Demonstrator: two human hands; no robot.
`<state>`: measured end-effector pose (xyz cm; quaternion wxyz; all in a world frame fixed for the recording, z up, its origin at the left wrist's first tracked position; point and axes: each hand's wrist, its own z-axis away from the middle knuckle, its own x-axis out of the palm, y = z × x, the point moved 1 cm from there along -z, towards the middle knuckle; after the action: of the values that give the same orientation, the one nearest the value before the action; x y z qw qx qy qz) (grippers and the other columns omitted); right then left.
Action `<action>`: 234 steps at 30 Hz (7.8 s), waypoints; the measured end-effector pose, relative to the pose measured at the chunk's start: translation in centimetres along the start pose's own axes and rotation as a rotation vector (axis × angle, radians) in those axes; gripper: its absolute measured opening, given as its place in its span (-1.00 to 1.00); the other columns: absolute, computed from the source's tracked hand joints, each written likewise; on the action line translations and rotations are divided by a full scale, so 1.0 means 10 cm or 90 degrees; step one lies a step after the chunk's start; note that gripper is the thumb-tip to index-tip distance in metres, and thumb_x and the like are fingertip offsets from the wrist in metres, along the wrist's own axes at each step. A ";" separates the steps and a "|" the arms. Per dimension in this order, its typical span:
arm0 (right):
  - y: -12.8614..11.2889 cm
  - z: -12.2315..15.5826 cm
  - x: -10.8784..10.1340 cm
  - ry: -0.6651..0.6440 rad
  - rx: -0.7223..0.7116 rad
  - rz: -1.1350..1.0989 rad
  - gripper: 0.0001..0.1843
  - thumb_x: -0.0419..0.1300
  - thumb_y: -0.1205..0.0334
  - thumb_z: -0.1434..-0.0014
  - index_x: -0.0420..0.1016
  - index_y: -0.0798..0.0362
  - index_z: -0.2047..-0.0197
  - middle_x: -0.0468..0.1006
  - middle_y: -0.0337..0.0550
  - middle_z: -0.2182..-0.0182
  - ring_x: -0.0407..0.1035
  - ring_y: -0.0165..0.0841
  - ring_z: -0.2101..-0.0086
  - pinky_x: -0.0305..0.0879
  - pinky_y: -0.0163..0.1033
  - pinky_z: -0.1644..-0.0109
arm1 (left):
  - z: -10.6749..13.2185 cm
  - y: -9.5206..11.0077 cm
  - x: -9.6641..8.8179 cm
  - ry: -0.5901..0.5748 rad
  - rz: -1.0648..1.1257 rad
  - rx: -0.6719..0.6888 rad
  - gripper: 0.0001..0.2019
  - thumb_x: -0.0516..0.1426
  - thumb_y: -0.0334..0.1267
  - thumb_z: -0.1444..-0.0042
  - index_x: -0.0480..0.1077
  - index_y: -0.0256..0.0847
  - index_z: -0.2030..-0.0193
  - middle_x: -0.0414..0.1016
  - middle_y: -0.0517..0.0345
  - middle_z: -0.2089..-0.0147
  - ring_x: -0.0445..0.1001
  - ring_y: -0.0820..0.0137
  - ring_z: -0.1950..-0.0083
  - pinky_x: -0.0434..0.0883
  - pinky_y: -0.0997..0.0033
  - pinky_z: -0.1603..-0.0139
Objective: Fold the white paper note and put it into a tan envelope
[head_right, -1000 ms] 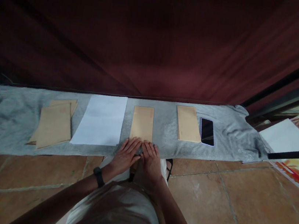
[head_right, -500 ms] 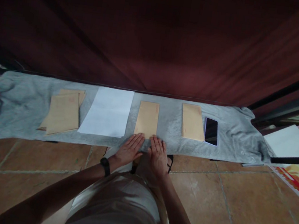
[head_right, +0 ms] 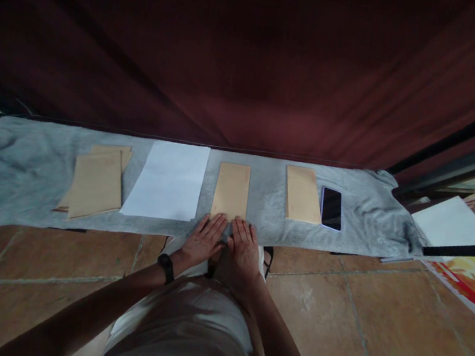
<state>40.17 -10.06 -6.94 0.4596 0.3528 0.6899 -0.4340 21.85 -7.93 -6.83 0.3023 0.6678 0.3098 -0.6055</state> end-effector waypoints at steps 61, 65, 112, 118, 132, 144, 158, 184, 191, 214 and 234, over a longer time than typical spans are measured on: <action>0.07 -0.54 -0.15 0.228 0.434 -0.768 -0.62 0.20 -0.10 -0.15 0.51 0.02 0.14 0.57 -0.14 0.25 0.45 -0.30 0.26 0.47 -0.20 0.17 | -0.73 -0.24 -0.73 0.406 0.894 -0.575 -0.68 0.23 -0.02 -0.15 0.38 -0.19 0.11 0.50 0.23 0.40 0.49 0.43 0.50 0.46 0.41 0.40; 0.07 -0.51 -0.07 0.207 0.457 -0.806 -0.51 0.23 -0.22 -0.11 0.50 0.02 0.11 0.59 -0.10 0.20 0.48 -0.29 0.25 0.49 -0.18 0.19 | -0.63 -0.09 -0.56 0.408 1.172 -0.599 -0.48 0.38 -0.02 0.06 0.41 -0.19 0.01 0.60 0.16 0.27 0.59 0.41 0.39 0.56 0.32 0.24; 0.20 -0.58 -0.08 0.111 0.363 -0.310 -0.68 0.04 0.29 -0.28 0.50 0.08 -0.04 0.64 0.00 0.17 0.53 -0.25 0.20 0.44 -0.15 0.04 | -0.09 0.17 -0.11 0.077 0.115 -0.044 -0.46 0.00 -0.17 -0.39 0.16 -0.34 -0.44 0.23 -0.15 -0.46 0.10 0.16 -0.51 0.16 0.07 -0.48; 0.13 -0.55 -0.13 0.068 0.361 -0.219 -0.67 0.02 0.28 -0.35 0.45 0.07 -0.11 0.61 0.00 0.12 0.52 -0.25 0.19 0.41 -0.20 0.07 | -0.09 0.15 -0.06 0.056 0.066 -0.019 -0.40 0.01 -0.09 -0.38 0.11 -0.36 -0.47 0.12 -0.14 -0.51 0.04 0.14 -0.54 0.04 0.04 -0.53; -0.17 -0.18 -0.01 0.039 0.008 -0.145 -0.45 -0.11 0.30 -0.41 0.21 0.15 -0.42 0.40 0.11 -0.28 0.23 -0.17 -0.30 0.17 0.12 -0.41 | -0.07 0.15 -0.03 0.014 0.052 -0.020 -0.43 0.01 -0.33 -0.27 0.22 -0.49 -0.40 0.19 -0.28 -0.46 0.07 0.13 -0.53 0.04 0.03 -0.53; -0.08 -0.10 -0.01 0.003 0.015 -0.088 -0.44 -0.12 0.20 -0.47 0.12 0.22 -0.46 0.28 0.14 -0.36 0.09 -0.18 -0.38 0.07 0.09 -0.45 | -0.08 0.14 -0.07 -0.033 0.047 -0.010 -0.34 0.02 -0.23 -0.29 0.06 -0.46 -0.48 0.07 -0.23 -0.51 0.00 0.14 -0.55 -0.02 0.02 -0.54; 0.07 -0.03 -0.01 0.034 0.032 -0.085 -0.43 -0.09 0.20 -0.46 0.10 0.10 -0.48 0.26 0.04 -0.38 0.14 -0.20 -0.36 0.07 0.09 -0.45 | 0.05 0.02 -0.10 0.014 0.074 -0.062 -0.34 0.01 -0.11 -0.37 0.01 -0.36 -0.51 0.11 -0.23 -0.50 0.03 0.13 -0.54 0.04 0.03 -0.53; -0.26 -0.30 -0.07 0.031 -0.001 -0.118 -0.45 -0.09 0.14 -0.48 0.20 0.18 -0.43 0.27 0.06 -0.38 0.09 -0.19 -0.38 0.03 0.10 -0.48 | 0.01 -0.02 -0.18 0.048 0.085 -0.082 -0.40 -0.04 -0.32 -0.29 0.12 -0.48 -0.45 0.12 -0.22 -0.50 0.02 0.15 -0.54 0.05 0.03 -0.53; -0.25 -0.34 0.02 0.014 -0.013 -0.108 -0.45 -0.07 0.14 -0.48 0.22 0.24 -0.41 0.31 0.10 -0.35 0.11 -0.17 -0.38 0.01 0.09 -0.48 | -0.01 -0.02 -0.09 0.042 0.070 -0.086 -0.41 -0.04 -0.34 -0.29 0.12 -0.51 -0.45 0.13 -0.23 -0.49 0.00 0.15 -0.55 0.05 0.05 -0.54; 0.14 -0.04 -0.01 0.012 0.041 -0.012 -0.39 -0.04 0.17 -0.46 0.04 0.14 -0.50 0.20 0.05 -0.41 0.09 -0.18 -0.39 -0.03 0.07 -0.47 | -0.05 -0.06 -0.24 0.105 0.217 -0.267 -0.59 0.00 -0.24 -0.35 0.38 -0.31 -0.26 0.36 -0.24 -0.34 0.31 0.02 -0.36 0.29 -0.06 -0.34; -0.07 -0.23 -0.12 0.083 0.129 -0.044 -0.38 0.05 0.33 -0.34 0.17 0.20 -0.44 0.39 0.15 -0.26 0.30 -0.08 -0.17 0.28 0.04 -0.26 | -0.59 -0.11 -0.23 0.256 0.942 -0.532 -0.63 0.25 -0.24 0.05 0.48 -0.23 0.05 0.57 0.17 0.29 0.41 0.45 0.44 0.34 0.47 0.43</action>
<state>39.21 -8.32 -5.18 0.3605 0.4010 0.6826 -0.4933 24.46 -2.77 -4.08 0.7777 0.6261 0.0410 0.0390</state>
